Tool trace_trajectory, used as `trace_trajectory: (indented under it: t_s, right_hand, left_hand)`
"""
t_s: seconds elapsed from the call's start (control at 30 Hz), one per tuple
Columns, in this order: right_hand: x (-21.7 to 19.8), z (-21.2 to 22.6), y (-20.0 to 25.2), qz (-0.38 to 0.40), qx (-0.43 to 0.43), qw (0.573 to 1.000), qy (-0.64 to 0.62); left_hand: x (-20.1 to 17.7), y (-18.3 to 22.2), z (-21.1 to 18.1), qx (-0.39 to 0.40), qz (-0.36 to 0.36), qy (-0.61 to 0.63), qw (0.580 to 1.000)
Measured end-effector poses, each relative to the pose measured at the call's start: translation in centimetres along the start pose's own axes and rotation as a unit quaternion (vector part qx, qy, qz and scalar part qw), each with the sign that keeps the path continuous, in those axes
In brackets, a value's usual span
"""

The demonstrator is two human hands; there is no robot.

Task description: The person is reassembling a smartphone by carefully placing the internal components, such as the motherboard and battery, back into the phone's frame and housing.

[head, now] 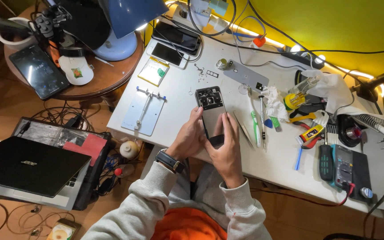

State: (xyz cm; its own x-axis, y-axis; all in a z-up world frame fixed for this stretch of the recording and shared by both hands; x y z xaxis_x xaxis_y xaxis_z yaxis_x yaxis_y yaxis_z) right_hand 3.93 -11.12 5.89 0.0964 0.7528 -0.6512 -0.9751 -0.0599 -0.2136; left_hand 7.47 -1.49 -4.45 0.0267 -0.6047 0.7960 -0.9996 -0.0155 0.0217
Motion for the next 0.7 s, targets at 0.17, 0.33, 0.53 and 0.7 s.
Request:
trace_trajectory:
  t_s: [0.17, 0.33, 0.53, 0.7]
  right_hand:
    - [-0.4, 0.3, 0.1, 0.017, -0.007, 1.0, 0.006]
    - [-0.6, 0.2, 0.4, 0.031, -0.002, 0.999, 0.018]
    - [-1.1, 0.0, 0.6, 0.024, 0.012, 0.999, 0.042]
    - [-2.0, -0.9, 0.7, -0.01, 0.052, 0.998, 0.028]
  left_hand:
    - [-0.4, -0.6, 0.9, -0.01, 0.002, 0.013, 1.0]
    - [2.6, 0.6, -1.6, -0.027, 0.024, 0.039, 0.999]
    - [2.4, 0.7, -2.2, 0.0, 0.013, 0.016, 1.0]
    - [1.8, 0.5, -1.1, 0.008, 0.005, 0.081, 0.997]
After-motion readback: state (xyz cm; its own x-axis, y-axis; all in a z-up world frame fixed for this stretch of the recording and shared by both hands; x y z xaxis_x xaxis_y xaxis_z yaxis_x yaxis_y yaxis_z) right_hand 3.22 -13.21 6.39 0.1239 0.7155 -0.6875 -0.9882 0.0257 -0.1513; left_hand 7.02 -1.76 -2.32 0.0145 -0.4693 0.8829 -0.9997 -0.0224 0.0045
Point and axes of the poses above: each hand's wrist, its own y-axis away from the middle knuckle, its own x-axis out of the palm, z = x × y, the point moved 8 cm from there along -y, towards the middle knuckle, and after that the axes turned 14 degrees about x, right-handed, at the moved point
